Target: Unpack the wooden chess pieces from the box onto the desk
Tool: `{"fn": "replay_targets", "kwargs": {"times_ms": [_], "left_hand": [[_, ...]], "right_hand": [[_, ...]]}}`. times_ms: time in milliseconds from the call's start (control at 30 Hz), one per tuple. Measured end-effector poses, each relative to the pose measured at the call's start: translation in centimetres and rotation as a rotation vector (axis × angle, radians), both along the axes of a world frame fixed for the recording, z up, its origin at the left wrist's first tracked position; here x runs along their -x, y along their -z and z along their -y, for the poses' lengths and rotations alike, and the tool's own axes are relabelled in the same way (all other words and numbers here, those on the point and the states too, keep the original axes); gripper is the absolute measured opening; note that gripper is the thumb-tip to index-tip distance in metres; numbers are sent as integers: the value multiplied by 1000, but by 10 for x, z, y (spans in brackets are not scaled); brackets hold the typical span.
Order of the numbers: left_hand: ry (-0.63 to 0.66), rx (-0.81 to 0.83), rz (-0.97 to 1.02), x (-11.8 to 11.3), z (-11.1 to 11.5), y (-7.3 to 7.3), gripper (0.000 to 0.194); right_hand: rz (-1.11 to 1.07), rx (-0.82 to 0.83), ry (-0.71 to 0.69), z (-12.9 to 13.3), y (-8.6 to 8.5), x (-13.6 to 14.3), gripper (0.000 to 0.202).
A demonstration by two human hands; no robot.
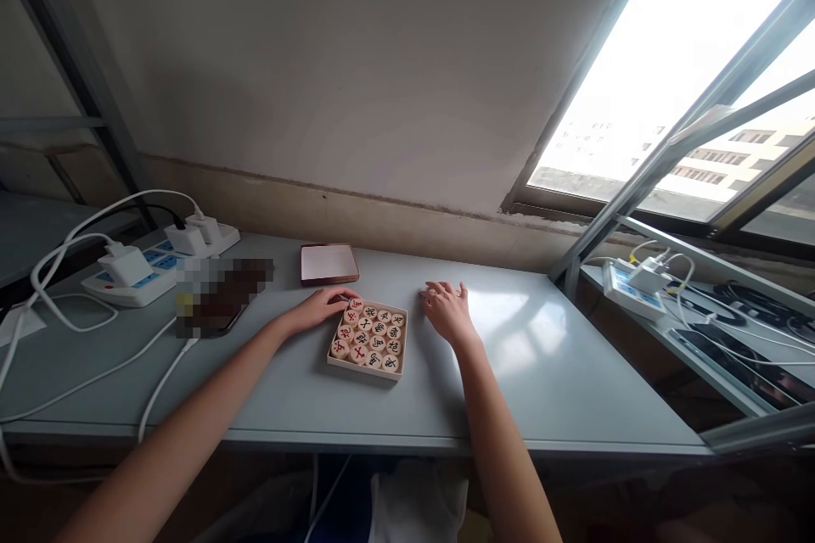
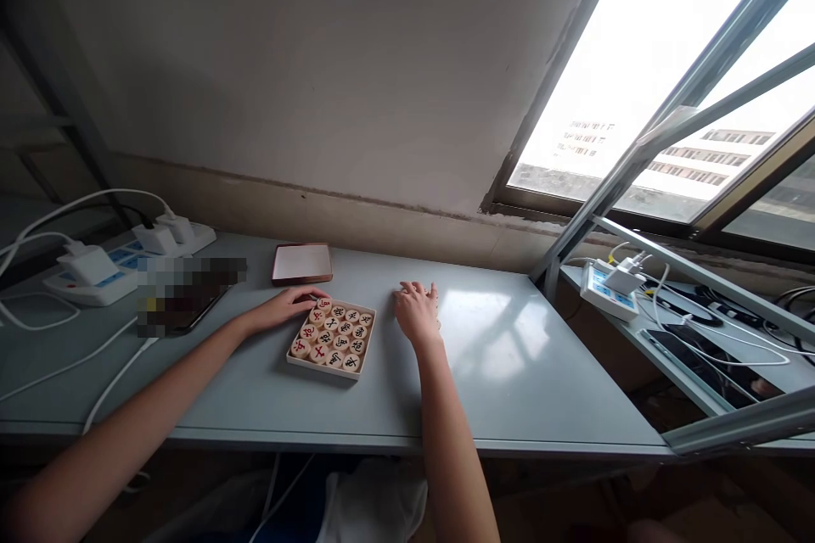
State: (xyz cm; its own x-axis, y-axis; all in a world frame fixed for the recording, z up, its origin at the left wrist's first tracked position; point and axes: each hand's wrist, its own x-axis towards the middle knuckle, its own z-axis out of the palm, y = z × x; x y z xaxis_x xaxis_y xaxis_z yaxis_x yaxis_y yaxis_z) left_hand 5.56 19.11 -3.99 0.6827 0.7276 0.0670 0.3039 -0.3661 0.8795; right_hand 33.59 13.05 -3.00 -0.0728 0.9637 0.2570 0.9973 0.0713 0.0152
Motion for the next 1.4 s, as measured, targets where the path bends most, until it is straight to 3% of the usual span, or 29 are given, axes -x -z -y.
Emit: {"fn": "replay_targets", "kwargs": {"times_ms": [333,400,467,600,733,900,1067,1300,1400], "left_hand": [[-2,-4,-3,0,-1,1,35],[-3,-17,-2,0,-2,2,35],[4,-33,-3,0,-3,3,35],[15,-59,-7,1,-4,2,36],[6,-65,-3,1,-2,1,35],[15,-61,-7,1,-2,0,35],[17,-47,-5,1,-2,1,35],[2,-10,-18,0,-1,0,34],[-4,-2,-25,0,0,0,35]], "right_hand": [[5,63,35,4,-10,-1,33],[-106,35,-66,7,-19,7,31],[-262,44,-264,11,-29,21,31],[-449,276,-676,22,-39,57,32],[-463,371,-774,27,-32,80,23],[-506,321,-690,25,-32,72,21],[-419,238,-402,22,-39,39,20],[-47,147,74,21,-30,-3,18],[-37,148,112,21,-31,-7,20]]}}
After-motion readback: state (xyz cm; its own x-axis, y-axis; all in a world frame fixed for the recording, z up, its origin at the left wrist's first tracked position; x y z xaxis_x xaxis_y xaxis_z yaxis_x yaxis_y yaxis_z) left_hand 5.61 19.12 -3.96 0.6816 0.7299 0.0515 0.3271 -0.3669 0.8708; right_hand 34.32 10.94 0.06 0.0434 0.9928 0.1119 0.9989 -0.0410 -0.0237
